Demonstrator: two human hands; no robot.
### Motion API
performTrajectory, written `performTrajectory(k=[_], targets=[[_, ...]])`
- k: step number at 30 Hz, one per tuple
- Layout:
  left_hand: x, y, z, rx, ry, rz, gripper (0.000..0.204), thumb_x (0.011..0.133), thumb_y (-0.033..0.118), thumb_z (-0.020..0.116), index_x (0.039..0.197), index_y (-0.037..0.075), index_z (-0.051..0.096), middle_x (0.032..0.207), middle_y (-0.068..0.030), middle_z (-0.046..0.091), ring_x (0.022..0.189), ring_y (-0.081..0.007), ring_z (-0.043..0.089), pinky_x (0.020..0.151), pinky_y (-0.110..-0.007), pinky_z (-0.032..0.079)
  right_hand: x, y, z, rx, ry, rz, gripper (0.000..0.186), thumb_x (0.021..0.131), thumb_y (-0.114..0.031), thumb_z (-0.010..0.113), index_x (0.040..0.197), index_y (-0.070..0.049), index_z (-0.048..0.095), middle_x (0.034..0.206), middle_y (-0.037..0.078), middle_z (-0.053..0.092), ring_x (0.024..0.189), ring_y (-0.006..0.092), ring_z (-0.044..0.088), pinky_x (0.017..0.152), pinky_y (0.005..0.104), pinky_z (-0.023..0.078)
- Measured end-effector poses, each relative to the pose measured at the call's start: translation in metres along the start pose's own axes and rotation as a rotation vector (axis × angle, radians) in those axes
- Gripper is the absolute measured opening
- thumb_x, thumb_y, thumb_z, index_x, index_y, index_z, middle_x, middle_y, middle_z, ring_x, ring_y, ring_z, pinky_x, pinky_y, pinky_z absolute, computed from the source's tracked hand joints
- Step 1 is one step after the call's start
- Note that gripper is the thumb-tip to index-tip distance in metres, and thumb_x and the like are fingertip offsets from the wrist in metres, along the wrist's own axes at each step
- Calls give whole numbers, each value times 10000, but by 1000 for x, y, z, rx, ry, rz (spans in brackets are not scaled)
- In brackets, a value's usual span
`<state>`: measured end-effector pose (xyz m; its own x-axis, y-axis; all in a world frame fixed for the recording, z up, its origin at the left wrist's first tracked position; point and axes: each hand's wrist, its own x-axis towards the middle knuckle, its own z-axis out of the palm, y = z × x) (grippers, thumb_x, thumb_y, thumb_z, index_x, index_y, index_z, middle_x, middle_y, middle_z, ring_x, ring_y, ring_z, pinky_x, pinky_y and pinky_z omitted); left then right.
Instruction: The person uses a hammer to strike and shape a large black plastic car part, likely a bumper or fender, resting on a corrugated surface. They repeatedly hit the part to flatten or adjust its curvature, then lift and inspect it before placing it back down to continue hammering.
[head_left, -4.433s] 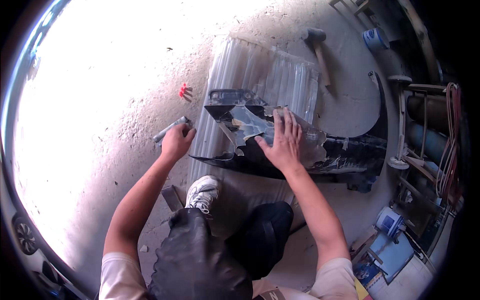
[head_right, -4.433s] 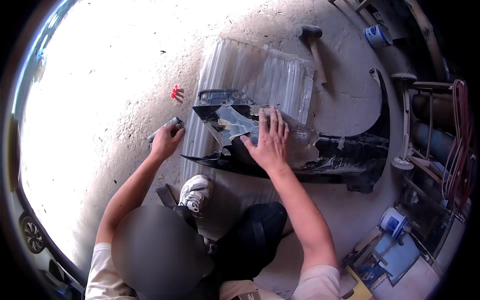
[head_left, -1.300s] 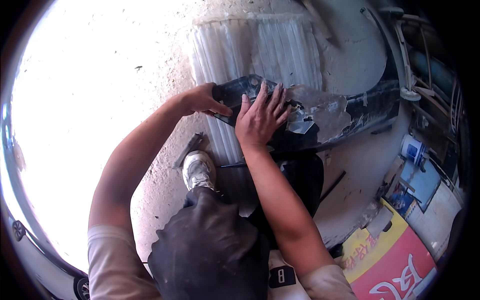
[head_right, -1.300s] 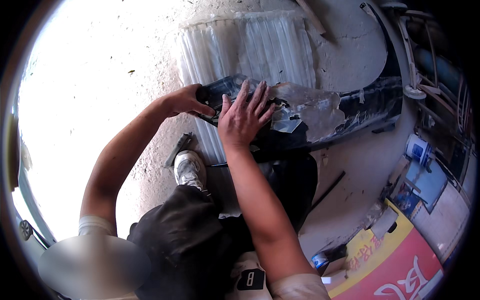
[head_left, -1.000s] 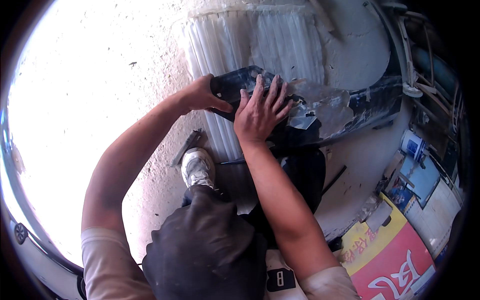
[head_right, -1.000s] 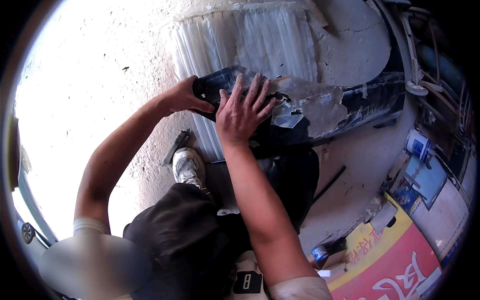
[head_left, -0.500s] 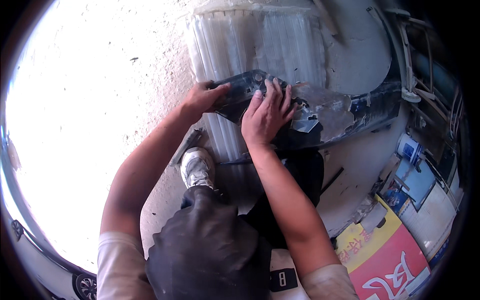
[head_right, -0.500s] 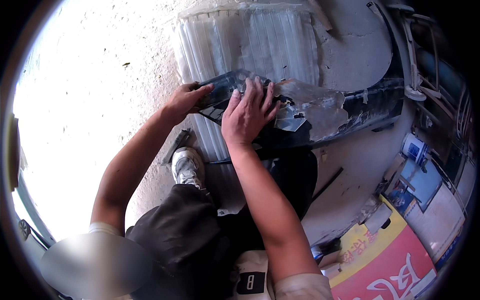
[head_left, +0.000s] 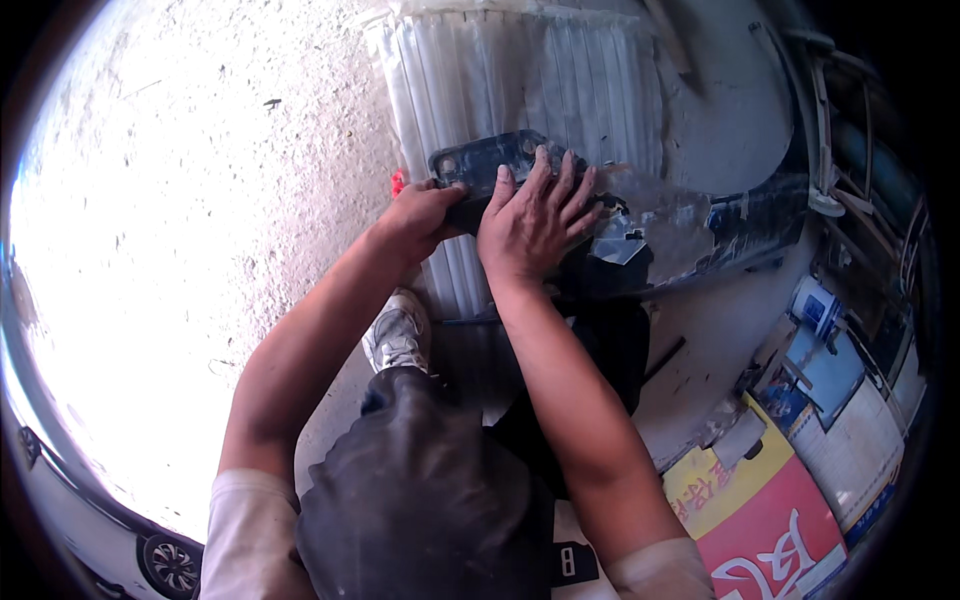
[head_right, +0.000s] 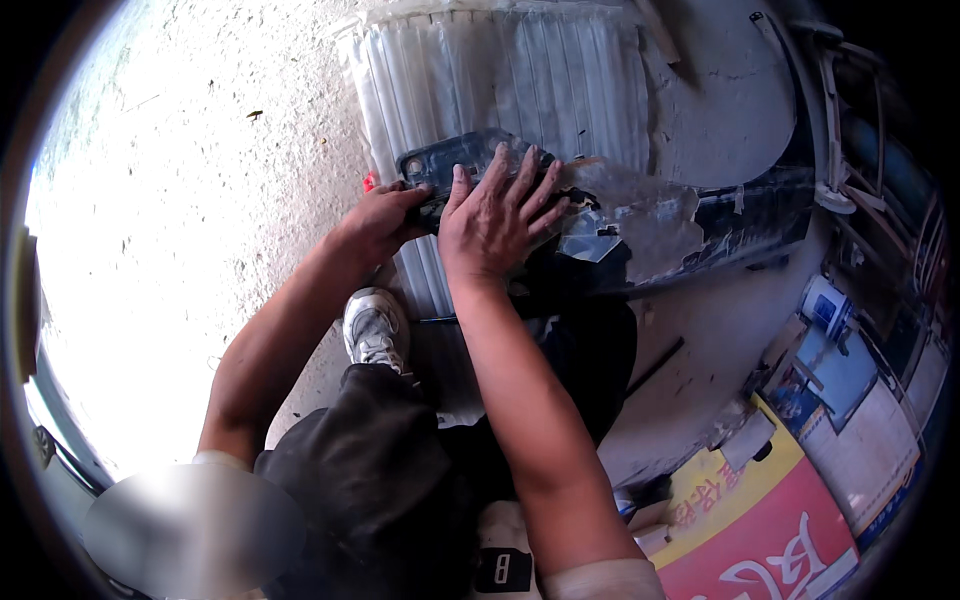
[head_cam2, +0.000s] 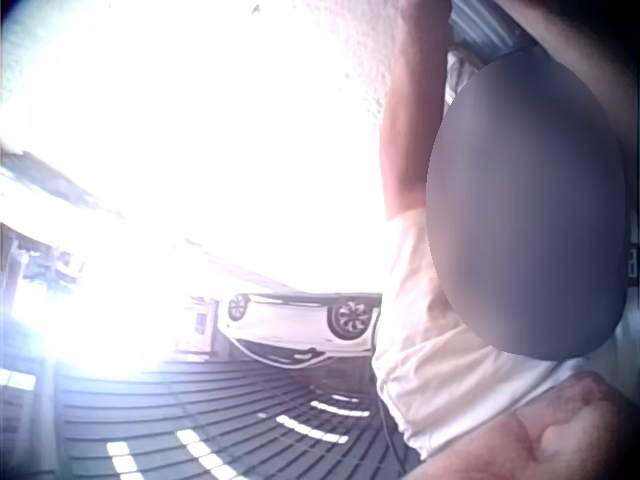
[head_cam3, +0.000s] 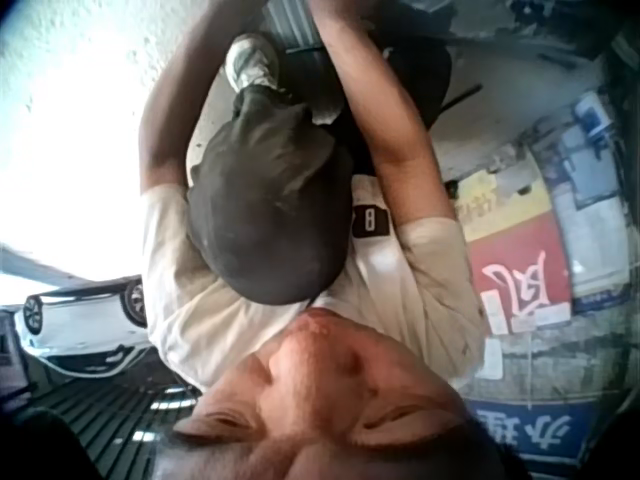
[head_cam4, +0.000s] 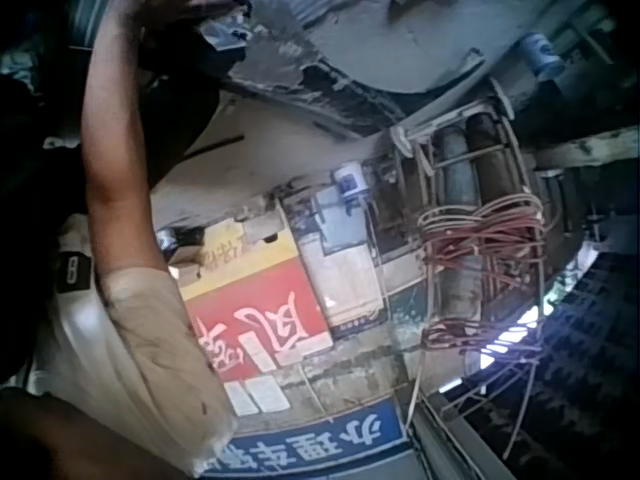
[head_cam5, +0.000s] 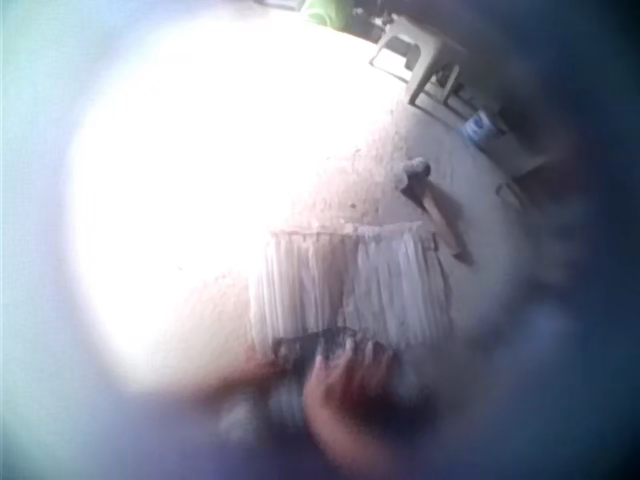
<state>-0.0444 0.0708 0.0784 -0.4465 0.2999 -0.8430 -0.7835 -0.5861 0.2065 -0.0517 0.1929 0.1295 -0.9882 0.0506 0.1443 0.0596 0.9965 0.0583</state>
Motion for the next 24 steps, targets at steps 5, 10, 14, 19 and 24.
performTrajectory(k=[5, 10, 14, 19, 24], targets=[[-11, 4, 8, 81, 7, 98, 231, 1001, 160, 548, 1144, -20, 566, 1058, -117, 655, 922, -197, 669, 798, -347, 585, 0, 0, 3, -1, 6, -17, 472, 926, -411, 577, 1312, -141, 542, 1430, 145, 460, 1403, 443, 291, 1103, 659, 178], [-10, -4, 5, 97, -15, 182, 244, 1006, 163, 536, 1159, -26, 563, 1044, -109, 665, 923, -188, 672, 807, -349, 581, -3, 2, 9, 4, 7, -31, 503, 923, -442, 569, 1329, -147, 528, 1454, 154, 432, 1416, 476, 249, 1102, 687, 139], [-15, -5, 9, 94, 10, 235, 245, 1008, 161, 531, 1160, -29, 561, 1057, -108, 665, 918, -182, 674, 817, -347, 578, -3, 1, 6, 19, 0, -23, 502, 920, -439, 574, 1332, -154, 528, 1457, 138, 435, 1415, 483, 249, 1100, 694, 134], [-17, -8, 11, 106, 18, 271, 238, 1009, 156, 527, 1160, -25, 562, 1058, -107, 667, 920, -185, 675, 829, -347, 575, -5, 2, 7, 15, 11, -33, 502, 918, -445, 577, 1327, -157, 532, 1458, 135, 436, 1415, 489, 251, 1098, 699, 136], [-16, -9, 11, 72, 3, 272, 242, 1009, 153, 527, 1167, -26, 564, 1052, -103, 666, 915, -183, 674, 830, -350, 576, -4, 2, 6, 22, 7, -37, 491, 920, -440, 577, 1311, -147, 538, 1448, 134, 446, 1418, 487, 246, 1101, 696, 136]])
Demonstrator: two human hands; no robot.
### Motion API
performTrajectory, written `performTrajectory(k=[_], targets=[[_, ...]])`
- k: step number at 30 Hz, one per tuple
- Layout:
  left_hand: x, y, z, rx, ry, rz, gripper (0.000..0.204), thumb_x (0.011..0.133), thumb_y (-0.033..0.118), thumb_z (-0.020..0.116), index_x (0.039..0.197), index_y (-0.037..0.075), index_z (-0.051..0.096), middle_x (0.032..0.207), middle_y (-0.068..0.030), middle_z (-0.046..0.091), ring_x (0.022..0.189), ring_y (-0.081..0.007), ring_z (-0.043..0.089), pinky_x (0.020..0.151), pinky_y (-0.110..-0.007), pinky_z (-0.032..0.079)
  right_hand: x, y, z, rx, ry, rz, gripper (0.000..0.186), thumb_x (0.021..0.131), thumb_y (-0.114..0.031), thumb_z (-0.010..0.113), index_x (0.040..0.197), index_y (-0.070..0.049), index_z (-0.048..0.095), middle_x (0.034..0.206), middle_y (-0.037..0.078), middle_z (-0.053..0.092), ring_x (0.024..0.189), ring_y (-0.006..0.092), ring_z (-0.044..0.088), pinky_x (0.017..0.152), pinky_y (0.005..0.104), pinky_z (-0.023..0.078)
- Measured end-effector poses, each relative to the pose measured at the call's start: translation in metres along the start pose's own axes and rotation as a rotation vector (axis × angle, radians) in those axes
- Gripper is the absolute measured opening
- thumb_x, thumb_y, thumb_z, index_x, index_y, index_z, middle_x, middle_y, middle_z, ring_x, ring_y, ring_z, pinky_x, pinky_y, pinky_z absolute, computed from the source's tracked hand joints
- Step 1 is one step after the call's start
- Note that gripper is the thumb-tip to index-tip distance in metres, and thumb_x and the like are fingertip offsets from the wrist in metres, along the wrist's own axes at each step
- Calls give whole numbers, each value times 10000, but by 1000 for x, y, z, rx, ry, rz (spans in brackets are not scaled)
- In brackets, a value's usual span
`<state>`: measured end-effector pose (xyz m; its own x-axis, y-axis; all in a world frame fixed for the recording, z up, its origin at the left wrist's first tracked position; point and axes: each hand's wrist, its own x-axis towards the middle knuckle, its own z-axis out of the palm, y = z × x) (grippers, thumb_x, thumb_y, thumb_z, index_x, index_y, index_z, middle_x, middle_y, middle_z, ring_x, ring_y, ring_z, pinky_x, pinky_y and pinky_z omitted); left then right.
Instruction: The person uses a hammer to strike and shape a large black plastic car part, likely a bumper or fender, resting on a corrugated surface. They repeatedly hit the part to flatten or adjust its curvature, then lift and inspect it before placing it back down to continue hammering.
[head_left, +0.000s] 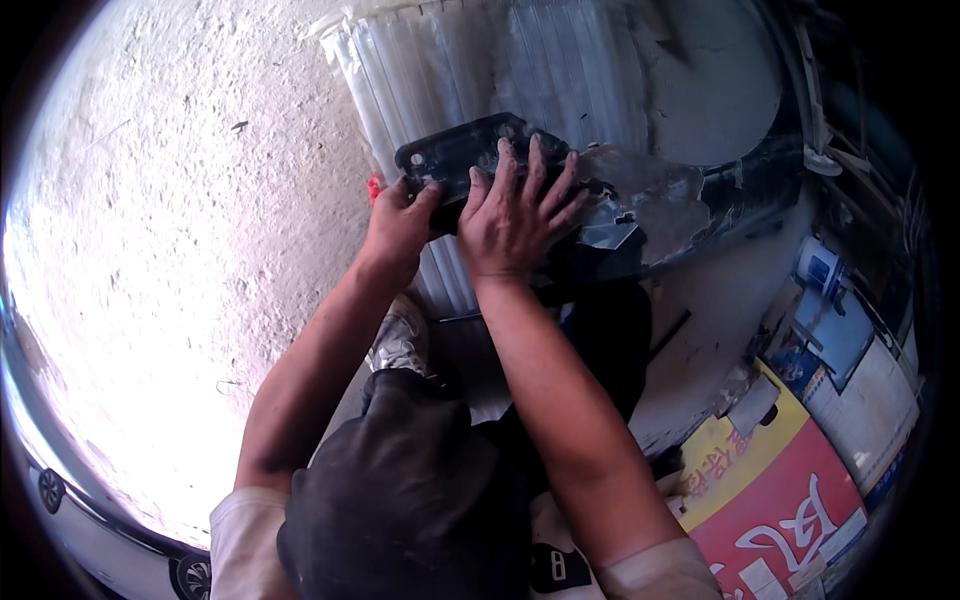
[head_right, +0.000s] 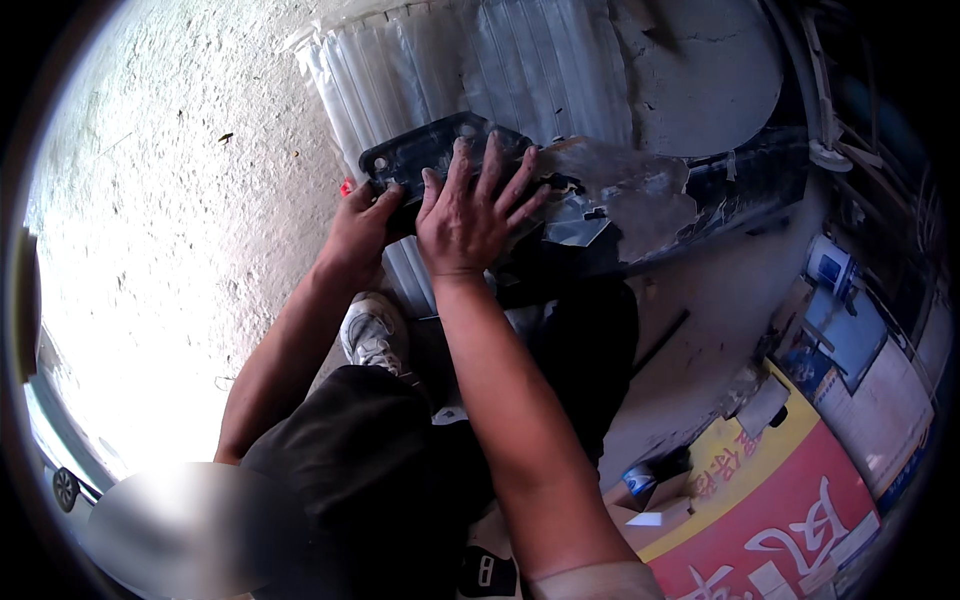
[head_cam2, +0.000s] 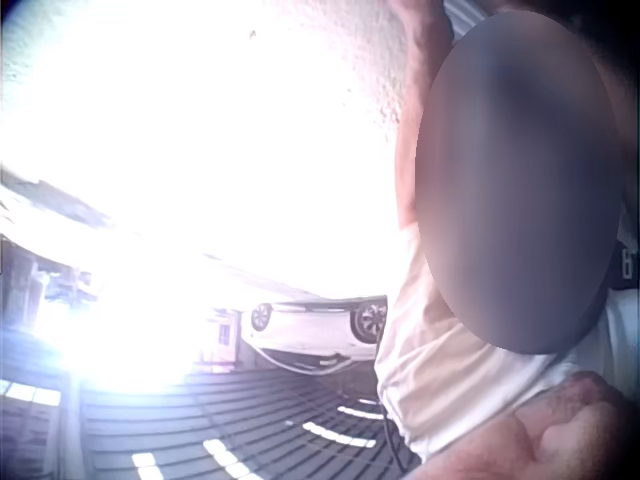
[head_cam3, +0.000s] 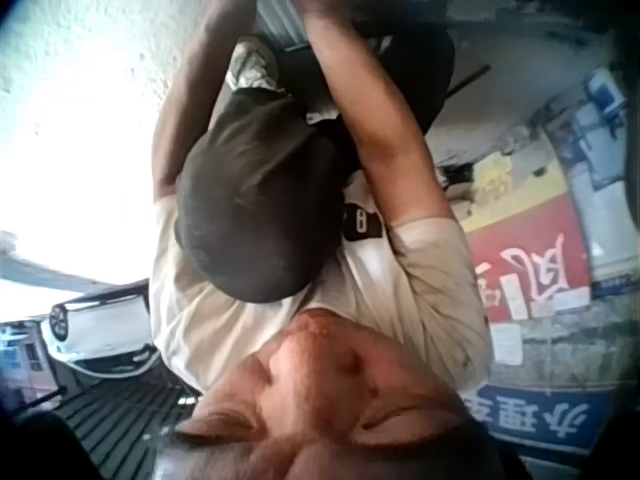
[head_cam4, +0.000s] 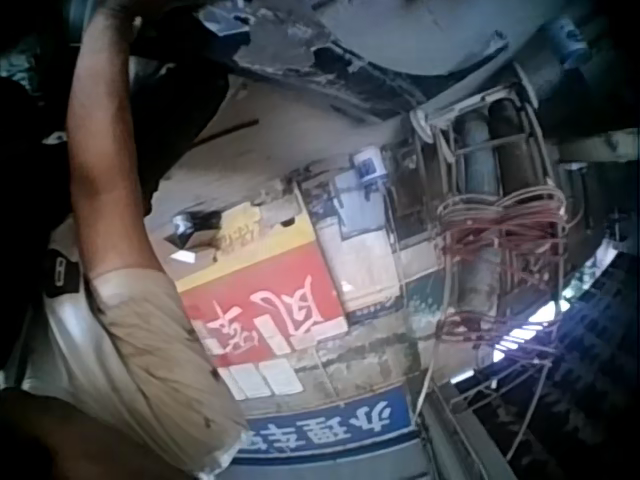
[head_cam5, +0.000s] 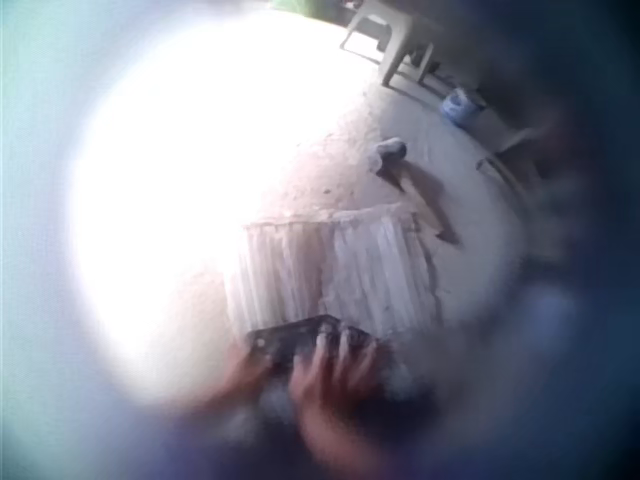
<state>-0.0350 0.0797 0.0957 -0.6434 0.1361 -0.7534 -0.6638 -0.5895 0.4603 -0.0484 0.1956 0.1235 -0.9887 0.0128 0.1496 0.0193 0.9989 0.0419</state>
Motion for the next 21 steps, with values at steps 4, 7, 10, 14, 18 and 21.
performTrajectory(k=[4, 7, 10, 14, 18, 21], targets=[[1, 3, -5, -7, -29, -96, 253, 1005, 170, 540, 1162, -26, 574, 1046, -104, 668, 915, -181, 675, 824, -338, 576, 1, 0, -1, 29, -24, 31, 457, 928, -395, 577, 1303, -136, 539, 1439, 137, 451, 1422, 454, 259, 1108, 683, 139], [0, 4, -15, 12, -52, -222, 258, 996, 193, 564, 1142, -19, 586, 1033, -104, 670, 908, -178, 677, 819, -315, 572, -2, 4, -8, 77, -18, 28, 411, 948, -340, 549, 1310, -147, 532, 1418, 123, 474, 1410, 407, 301, 1092, 666, 190], [0, 11, -24, -93, -140, -246, 321, 978, 183, 587, 1204, -42, 546, 1068, -126, 671, 955, -207, 680, 811, -341, 585, 0, 17, -10, 292, -18, -6, 418, 963, -289, 537, 1334, -104, 487, 1417, 156, 460, 1400, 409, 312, 1098, 662, 167], [-9, 22, -24, 110, -199, -203, 394, 911, 190, 694, 1228, 24, 528, 1066, -94, 657, 940, -173, 665, 800, -311, 570, 5, 48, -30, 596, -136, -70, 546, 926, -235, 610, 1405, -71, 405, 1460, 239, 371, 1393, 418, 305, 1132, 581, 189], [-11, 33, -22, 415, -314, -148, 579, 812, 185, 800, 1268, 23, 484, 1066, -89, 656, 934, -179, 663, 772, -302, 561, 3, 65, -51, 403, -289, -163, 873, 796, -308, 776, 1493, -85, 299, 1519, 301, 236, 1422, 450, 229, 1142, 586, 182], [-12, 37, -15, 632, -280, -113, 609, 738, 252, 858, 1195, 8, 539, 986, -89, 675, 880, -172, 671, 725, -306, 550, 5, 65, -59, 248, -445, -177, 1063, 707, -357, 842, 1532, -103, 221, 1552, 304, 143, 1444, 471, 156, 1144, 602, 157]])
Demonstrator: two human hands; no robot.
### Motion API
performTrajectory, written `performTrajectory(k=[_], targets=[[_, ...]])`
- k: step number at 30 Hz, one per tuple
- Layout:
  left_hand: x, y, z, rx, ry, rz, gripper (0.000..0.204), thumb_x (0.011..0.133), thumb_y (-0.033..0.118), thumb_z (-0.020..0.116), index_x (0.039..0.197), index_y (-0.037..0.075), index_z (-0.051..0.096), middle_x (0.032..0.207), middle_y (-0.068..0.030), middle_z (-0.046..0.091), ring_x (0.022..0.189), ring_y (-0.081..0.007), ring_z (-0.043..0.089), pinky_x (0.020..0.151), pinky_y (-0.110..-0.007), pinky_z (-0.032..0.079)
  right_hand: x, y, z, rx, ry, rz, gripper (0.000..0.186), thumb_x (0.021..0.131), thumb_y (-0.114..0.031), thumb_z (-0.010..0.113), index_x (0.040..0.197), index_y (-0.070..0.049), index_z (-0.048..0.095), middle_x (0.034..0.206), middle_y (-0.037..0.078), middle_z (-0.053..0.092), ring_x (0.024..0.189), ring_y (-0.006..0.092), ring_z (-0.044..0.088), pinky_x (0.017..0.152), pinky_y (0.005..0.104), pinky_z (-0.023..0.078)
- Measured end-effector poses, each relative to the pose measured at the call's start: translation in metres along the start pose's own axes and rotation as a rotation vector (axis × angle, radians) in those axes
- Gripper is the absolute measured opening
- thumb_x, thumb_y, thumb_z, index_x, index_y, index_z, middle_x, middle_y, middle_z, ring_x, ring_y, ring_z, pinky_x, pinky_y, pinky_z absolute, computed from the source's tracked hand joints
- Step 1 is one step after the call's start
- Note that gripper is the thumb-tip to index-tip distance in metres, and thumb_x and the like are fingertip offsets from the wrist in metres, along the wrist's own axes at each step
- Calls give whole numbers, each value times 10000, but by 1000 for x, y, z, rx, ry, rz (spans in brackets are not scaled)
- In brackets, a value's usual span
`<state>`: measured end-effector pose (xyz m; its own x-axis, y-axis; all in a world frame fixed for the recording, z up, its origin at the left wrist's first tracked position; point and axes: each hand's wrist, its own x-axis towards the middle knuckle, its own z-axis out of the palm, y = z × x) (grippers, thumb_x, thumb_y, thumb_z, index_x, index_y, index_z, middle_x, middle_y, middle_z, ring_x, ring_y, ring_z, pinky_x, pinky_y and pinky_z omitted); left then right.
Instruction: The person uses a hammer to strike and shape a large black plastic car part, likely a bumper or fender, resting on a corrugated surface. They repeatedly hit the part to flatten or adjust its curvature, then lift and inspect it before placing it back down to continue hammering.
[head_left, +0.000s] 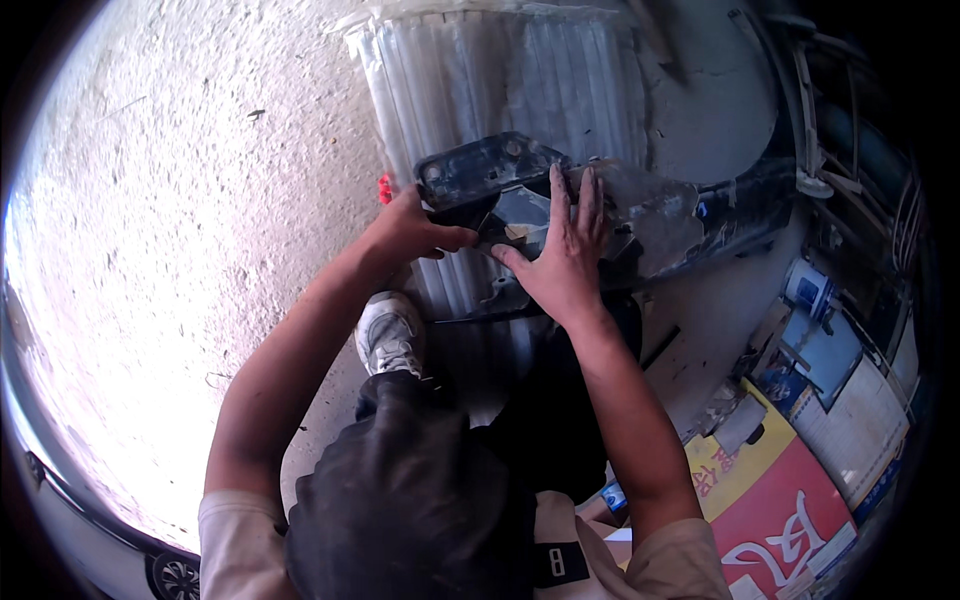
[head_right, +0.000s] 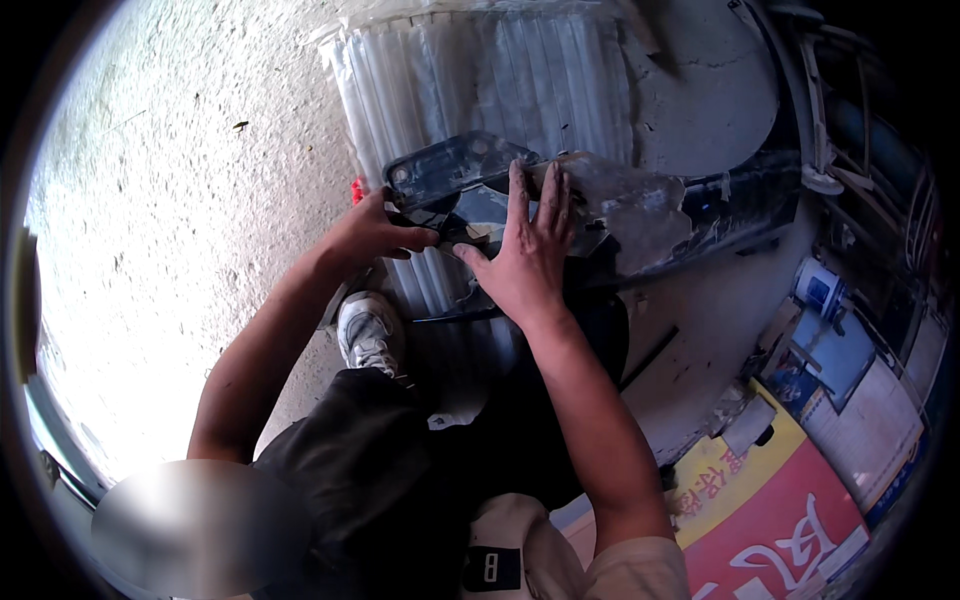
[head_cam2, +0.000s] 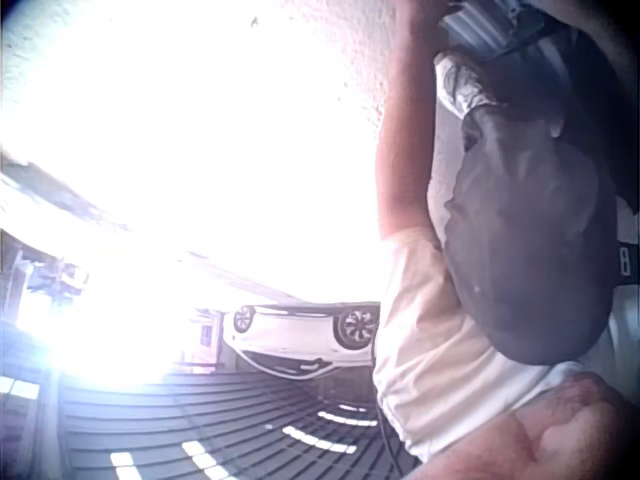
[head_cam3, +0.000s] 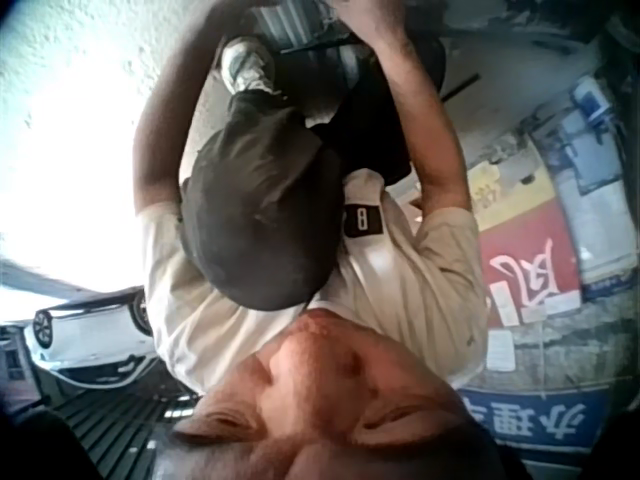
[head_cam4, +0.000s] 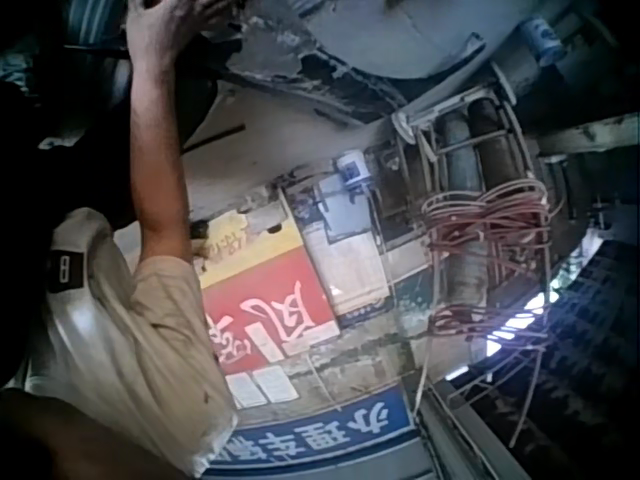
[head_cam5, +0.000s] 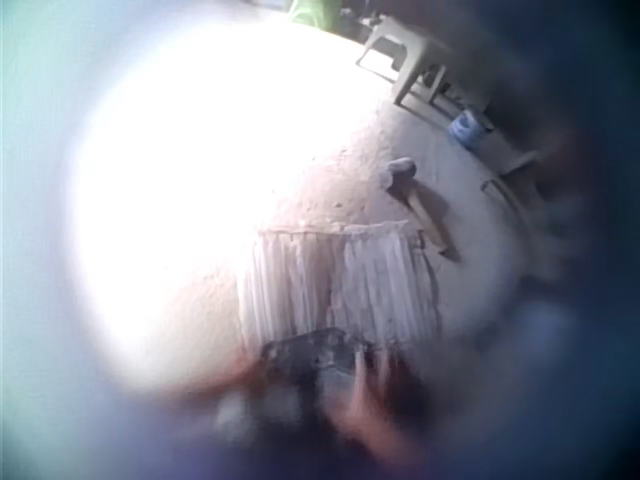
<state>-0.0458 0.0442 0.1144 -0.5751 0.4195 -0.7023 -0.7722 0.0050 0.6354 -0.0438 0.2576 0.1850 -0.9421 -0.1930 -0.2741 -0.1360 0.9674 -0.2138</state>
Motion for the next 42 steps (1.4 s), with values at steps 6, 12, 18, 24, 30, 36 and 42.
performTrajectory(k=[6, 12, 18, 24, 30, 36, 42], targets=[[6, 6, 7, 757, 315, 74, 595, 658, 494, 848, 852, -43, 681, 742, -152, 679, 715, -247, 686, 668, -378, 529, 4, 7, 5, -45, -68, -5, 1143, 698, -414, 840, 1559, -121, 147, 1573, 301, 71, 1463, 477, 71, 1132, 642, 116], [19, 19, -9, 1003, 92, 123, 651, 714, 595, 758, 796, -48, 706, 668, -193, 647, 668, -299, 676, 665, -411, 525, 8, 6, 6, -66, -83, -7, 1150, 692, -445, 835, 1556, -112, 153, 1576, 300, 78, 1472, 462, 67, 1143, 624, 119], [24, 20, -4, 1029, 51, 89, 649, 746, 603, 731, 859, -36, 710, 777, -206, 679, 751, -336, 686, 702, -433, 535, 10, 6, 9, -65, -81, 37, 1138, 680, -431, 843, 1550, -115, 181, 1575, 297, 98, 1473, 450, 83, 1157, 607, 108], [14, 15, 7, 1098, 176, 45, 601, 783, 604, 704, 933, 22, 721, 793, -190, 687, 776, -329, 686, 710, -433, 525, 13, 2, 8, -56, -59, 71, 1114, 662, -403, 859, 1539, -129, 229, 1574, 279, 144, 1473, 425, 120, 1167, 576, 125], [11, 14, 10, 1106, 227, 37, 638, 777, 644, 682, 954, 32, 715, 851, -181, 701, 836, -345, 687, 740, -452, 529, 12, 2, 9, -46, -24, 63, 1104, 656, -388, 866, 1534, -131, 248, 1573, 277, 145, 1474, 422, 121, 1170, 569, 124], [13, 11, 18, 1161, 305, 14, 673, 766, 682, 659, 966, 42, 716, 891, -179, 703, 886, -343, 683, 767, -464, 531, 17, -3, 14, -60, -28, 93, 1090, 650, -376, 870, 1526, -143, 264, 1569, 281, 141, 1472, 431, 113, 1166, 584, 119], [22, 6, 9, 1145, 228, 53, 643, 788, 632, 673, 963, 14, 699, 903, -203, 693, 894, -360, 674, 771, -470, 522, 17, 1, 16, -35, -6, 71, 1079, 640, -376, 871, 1519, -161, 285, 1568, 278, 145, 1473, 432, 107, 1164, 591, 116]])
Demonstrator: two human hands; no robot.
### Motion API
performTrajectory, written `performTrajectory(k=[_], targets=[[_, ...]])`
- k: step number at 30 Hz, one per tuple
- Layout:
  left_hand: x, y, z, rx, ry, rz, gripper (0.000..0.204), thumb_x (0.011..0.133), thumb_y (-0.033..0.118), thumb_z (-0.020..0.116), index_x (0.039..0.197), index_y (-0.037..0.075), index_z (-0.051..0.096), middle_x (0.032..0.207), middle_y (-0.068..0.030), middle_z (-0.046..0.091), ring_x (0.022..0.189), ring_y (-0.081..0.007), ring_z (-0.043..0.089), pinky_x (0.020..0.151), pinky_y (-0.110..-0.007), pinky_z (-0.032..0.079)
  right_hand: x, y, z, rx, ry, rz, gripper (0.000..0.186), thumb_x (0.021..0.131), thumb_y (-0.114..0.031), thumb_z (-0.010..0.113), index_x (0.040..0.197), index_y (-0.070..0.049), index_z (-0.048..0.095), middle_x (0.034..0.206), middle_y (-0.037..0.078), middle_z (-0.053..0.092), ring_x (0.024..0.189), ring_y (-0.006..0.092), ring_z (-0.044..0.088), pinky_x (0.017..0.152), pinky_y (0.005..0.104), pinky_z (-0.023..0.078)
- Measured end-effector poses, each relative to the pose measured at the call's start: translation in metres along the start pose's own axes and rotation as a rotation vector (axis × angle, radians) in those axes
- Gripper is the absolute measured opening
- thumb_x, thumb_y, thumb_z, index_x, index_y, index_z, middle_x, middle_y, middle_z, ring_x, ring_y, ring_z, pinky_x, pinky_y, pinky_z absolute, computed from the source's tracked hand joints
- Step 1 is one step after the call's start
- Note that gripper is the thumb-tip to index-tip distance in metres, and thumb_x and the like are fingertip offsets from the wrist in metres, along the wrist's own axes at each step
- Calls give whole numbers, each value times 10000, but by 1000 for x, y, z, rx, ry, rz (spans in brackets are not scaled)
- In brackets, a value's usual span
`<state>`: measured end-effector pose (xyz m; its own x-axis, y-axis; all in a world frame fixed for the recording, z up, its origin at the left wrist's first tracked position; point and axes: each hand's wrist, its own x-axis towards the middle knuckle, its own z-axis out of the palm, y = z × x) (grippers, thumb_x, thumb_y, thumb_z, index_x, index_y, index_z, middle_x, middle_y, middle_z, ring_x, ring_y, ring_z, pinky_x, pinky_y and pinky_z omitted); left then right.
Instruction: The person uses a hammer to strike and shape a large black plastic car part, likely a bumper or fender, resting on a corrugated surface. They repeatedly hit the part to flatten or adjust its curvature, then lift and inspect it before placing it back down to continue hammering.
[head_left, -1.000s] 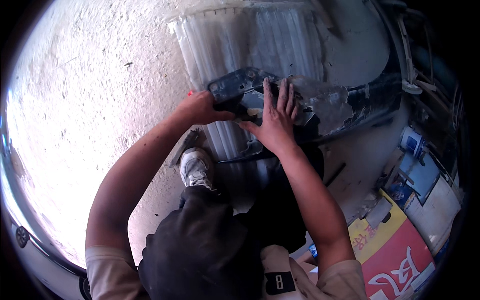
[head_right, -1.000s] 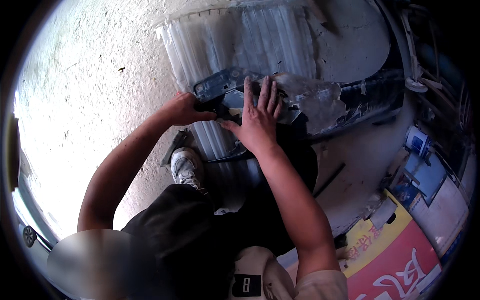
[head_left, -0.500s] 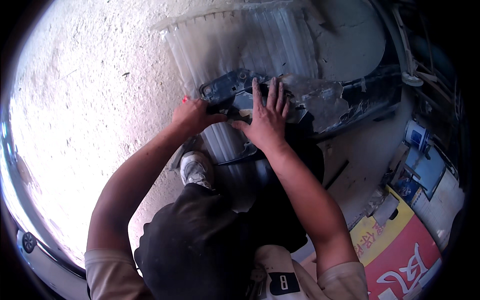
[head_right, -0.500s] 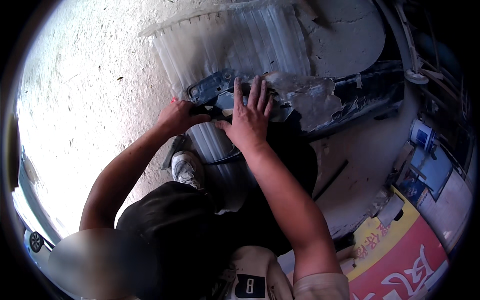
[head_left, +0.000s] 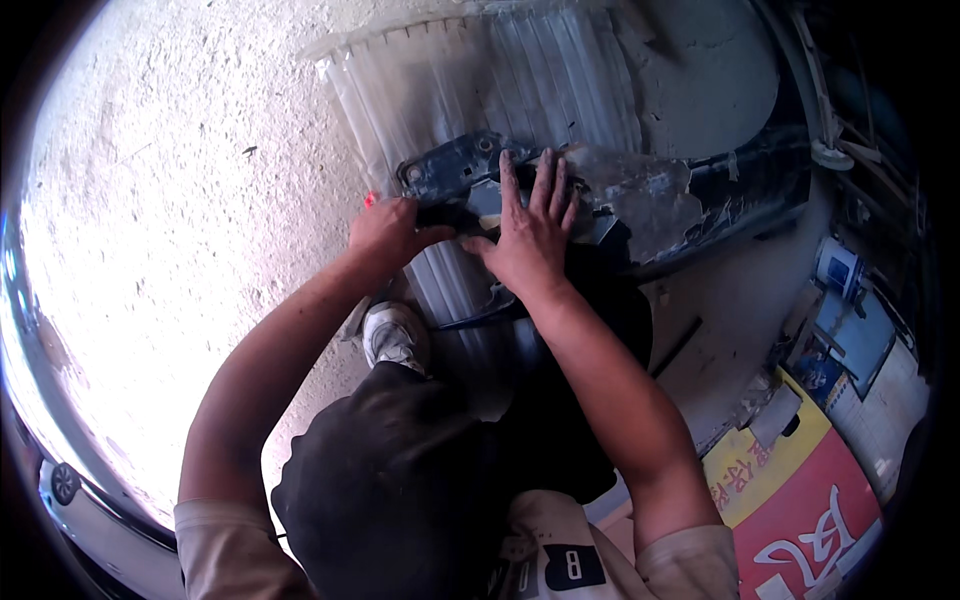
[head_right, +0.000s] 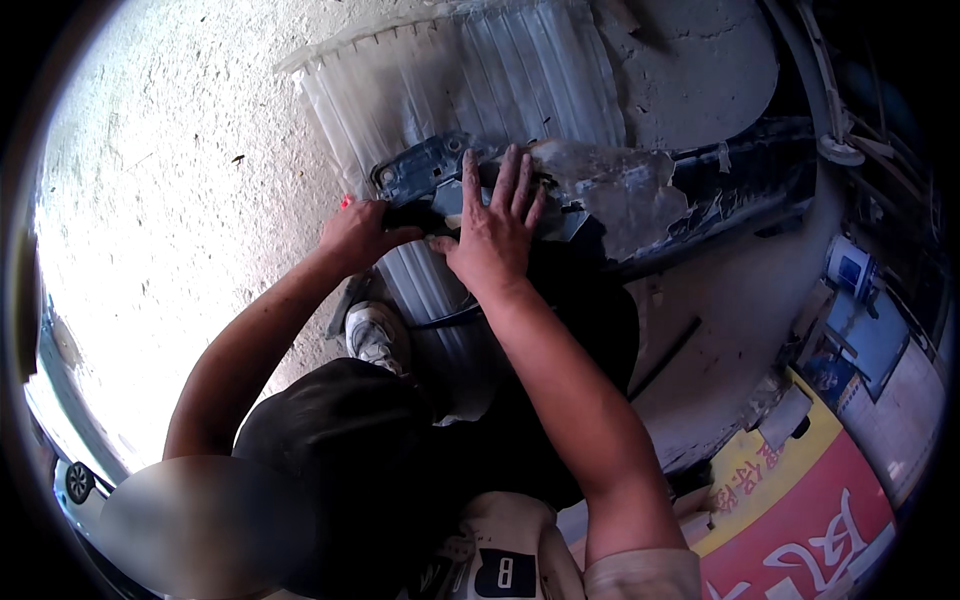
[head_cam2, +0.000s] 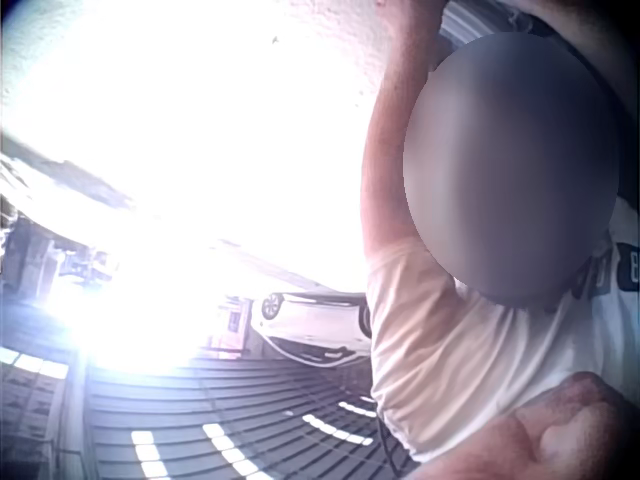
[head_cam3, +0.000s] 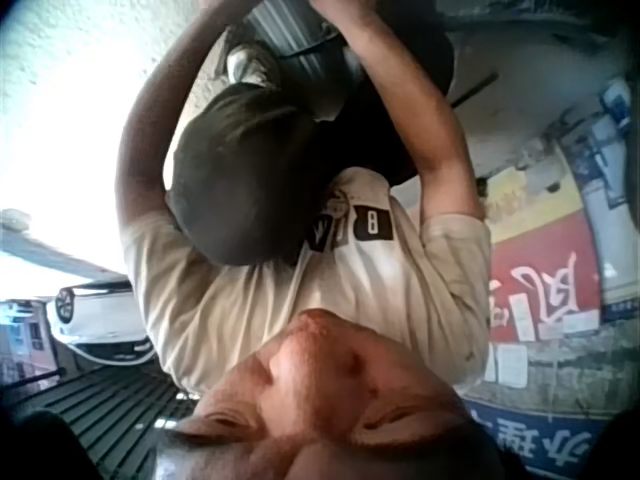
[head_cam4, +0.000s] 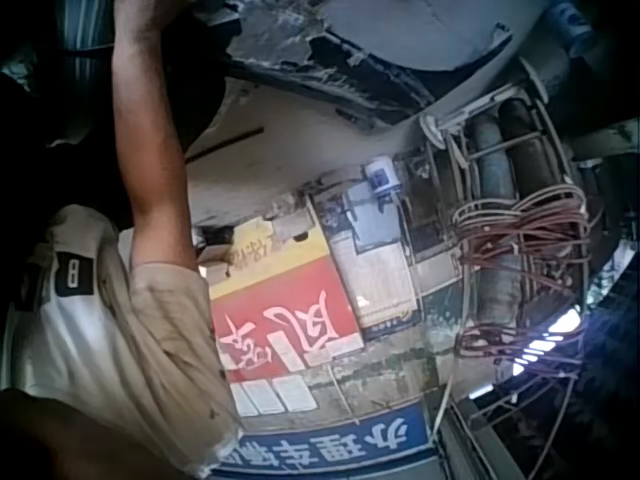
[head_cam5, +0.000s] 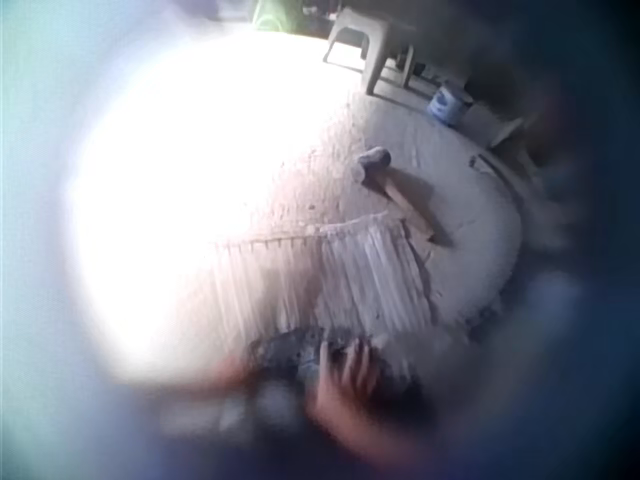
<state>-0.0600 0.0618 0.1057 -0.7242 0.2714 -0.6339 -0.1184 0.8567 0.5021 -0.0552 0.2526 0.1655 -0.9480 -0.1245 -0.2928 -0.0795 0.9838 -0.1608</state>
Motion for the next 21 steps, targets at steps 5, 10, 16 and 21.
performTrajectory(k=[5, 10, 16, 21], targets=[[1, -8, -1, -13, 3, 81, 610, 798, 591, 688, 955, 1, 684, 906, -216, 683, 896, -374, 663, 762, -470, 514, 1, 0, 0, 1, 1, 6, 1071, 638, -372, 872, 1516, -165, 294, 1571, 272, 147, 1474, 428, 111, 1166, 586, 124], [-7, 2, 6, 2, 102, 9, 597, 789, 575, 701, 938, -1, 662, 904, -205, 671, 891, -378, 655, 762, -468, 511, 1, 2, 1, -3, 5, 0, 1089, 639, -382, 870, 1530, -172, 279, 1564, 287, 160, 1467, 432, 132, 1151, 605, 128], [-10, 5, 18, -15, 130, -28, 551, 807, 542, 698, 958, 14, 646, 937, -191, 666, 908, -373, 649, 769, -472, 510, 0, -1, -1, 4, -23, 26, 1054, 646, -365, 868, 1518, -174, 306, 1569, 274, 158, 1468, 427, 129, 1156, 603, 133], [-12, 1, 33, -30, 209, -20, 605, 792, 570, 691, 1012, 11, 625, 971, -178, 673, 902, -358, 666, 752, -464, 530, 0, 0, 2, 18, -7, 25, 1038, 651, -356, 865, 1514, -179, 315, 1572, 266, 155, 1471, 420, 127, 1158, 601, 132]])
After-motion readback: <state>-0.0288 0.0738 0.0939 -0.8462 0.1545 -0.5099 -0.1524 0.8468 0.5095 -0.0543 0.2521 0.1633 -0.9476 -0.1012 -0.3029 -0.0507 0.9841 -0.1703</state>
